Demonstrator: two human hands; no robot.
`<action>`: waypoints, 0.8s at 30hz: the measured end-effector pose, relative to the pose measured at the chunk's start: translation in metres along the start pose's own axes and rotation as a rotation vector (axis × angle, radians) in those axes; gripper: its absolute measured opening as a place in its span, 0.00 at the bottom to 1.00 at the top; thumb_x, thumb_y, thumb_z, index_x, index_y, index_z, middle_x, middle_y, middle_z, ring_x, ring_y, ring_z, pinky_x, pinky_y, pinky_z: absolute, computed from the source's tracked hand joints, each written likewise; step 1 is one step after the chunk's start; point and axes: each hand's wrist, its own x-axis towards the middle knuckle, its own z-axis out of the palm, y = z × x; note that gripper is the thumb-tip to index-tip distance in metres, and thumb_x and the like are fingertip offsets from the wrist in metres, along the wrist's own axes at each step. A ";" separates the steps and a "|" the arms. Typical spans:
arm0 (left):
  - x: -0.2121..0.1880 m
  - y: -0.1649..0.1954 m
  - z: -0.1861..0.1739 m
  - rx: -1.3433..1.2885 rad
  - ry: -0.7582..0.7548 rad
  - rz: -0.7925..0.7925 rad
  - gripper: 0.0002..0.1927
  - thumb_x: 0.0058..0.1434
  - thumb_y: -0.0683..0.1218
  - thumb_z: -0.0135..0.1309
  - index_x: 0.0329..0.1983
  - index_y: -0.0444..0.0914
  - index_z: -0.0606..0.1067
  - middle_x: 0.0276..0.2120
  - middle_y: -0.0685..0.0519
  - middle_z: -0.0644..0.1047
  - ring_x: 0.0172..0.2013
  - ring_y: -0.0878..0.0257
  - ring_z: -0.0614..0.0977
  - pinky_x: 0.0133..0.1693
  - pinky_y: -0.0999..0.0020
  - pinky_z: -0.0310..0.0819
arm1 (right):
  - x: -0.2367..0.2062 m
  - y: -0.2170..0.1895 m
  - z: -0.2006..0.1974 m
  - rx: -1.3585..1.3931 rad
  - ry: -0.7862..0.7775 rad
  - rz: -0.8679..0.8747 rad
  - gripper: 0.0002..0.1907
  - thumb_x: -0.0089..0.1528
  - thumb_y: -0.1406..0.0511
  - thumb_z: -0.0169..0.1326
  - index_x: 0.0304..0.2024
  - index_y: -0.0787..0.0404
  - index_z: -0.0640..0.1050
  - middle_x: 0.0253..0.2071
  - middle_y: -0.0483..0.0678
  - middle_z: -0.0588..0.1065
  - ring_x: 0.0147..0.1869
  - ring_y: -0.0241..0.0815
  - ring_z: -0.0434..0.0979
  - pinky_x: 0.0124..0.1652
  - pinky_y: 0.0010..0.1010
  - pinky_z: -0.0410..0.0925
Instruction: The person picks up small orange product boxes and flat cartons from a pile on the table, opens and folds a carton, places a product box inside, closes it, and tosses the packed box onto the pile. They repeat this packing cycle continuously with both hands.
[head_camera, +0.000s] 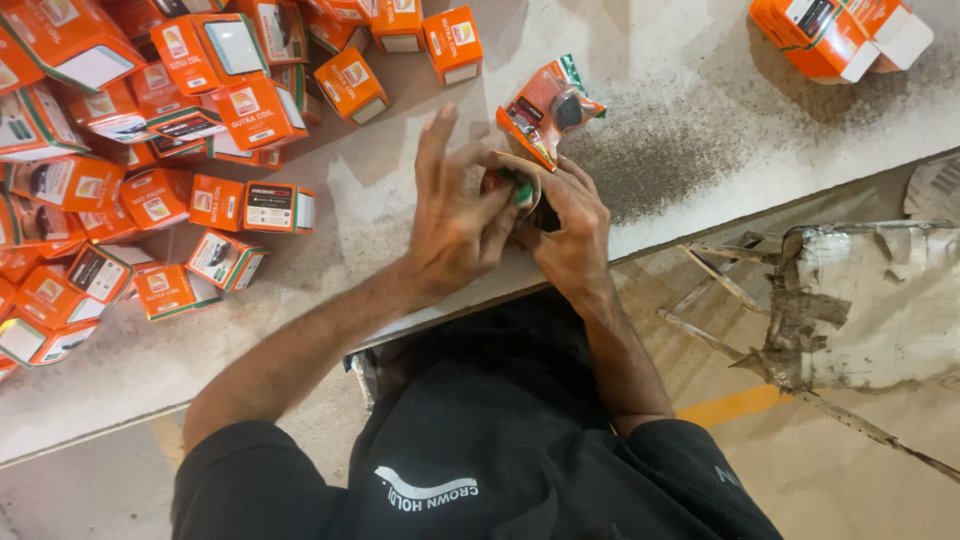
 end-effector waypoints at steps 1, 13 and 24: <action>0.000 0.003 0.001 -0.071 0.010 -0.093 0.15 0.57 0.41 0.66 0.47 0.37 0.78 0.58 0.38 0.66 0.65 0.40 0.64 0.63 0.42 0.59 | -0.001 0.002 0.000 -0.003 -0.001 -0.005 0.33 0.48 0.73 0.71 0.57 0.58 0.78 0.53 0.51 0.80 0.62 0.53 0.79 0.67 0.43 0.66; -0.007 -0.034 0.041 -0.712 -0.082 -0.612 0.05 0.65 0.35 0.56 0.44 0.33 0.75 0.34 0.52 0.78 0.33 0.70 0.79 0.33 0.75 0.74 | -0.020 0.021 0.010 0.110 -0.005 0.042 0.30 0.54 0.73 0.71 0.56 0.64 0.73 0.58 0.56 0.77 0.65 0.57 0.78 0.60 0.44 0.73; 0.010 -0.058 0.000 -1.198 -0.429 -0.843 0.13 0.62 0.36 0.57 0.51 0.34 0.78 0.40 0.49 0.81 0.35 0.67 0.82 0.37 0.70 0.83 | -0.016 0.020 0.008 -0.020 -0.032 -0.099 0.24 0.54 0.73 0.71 0.51 0.66 0.77 0.57 0.59 0.76 0.66 0.62 0.76 0.60 0.46 0.71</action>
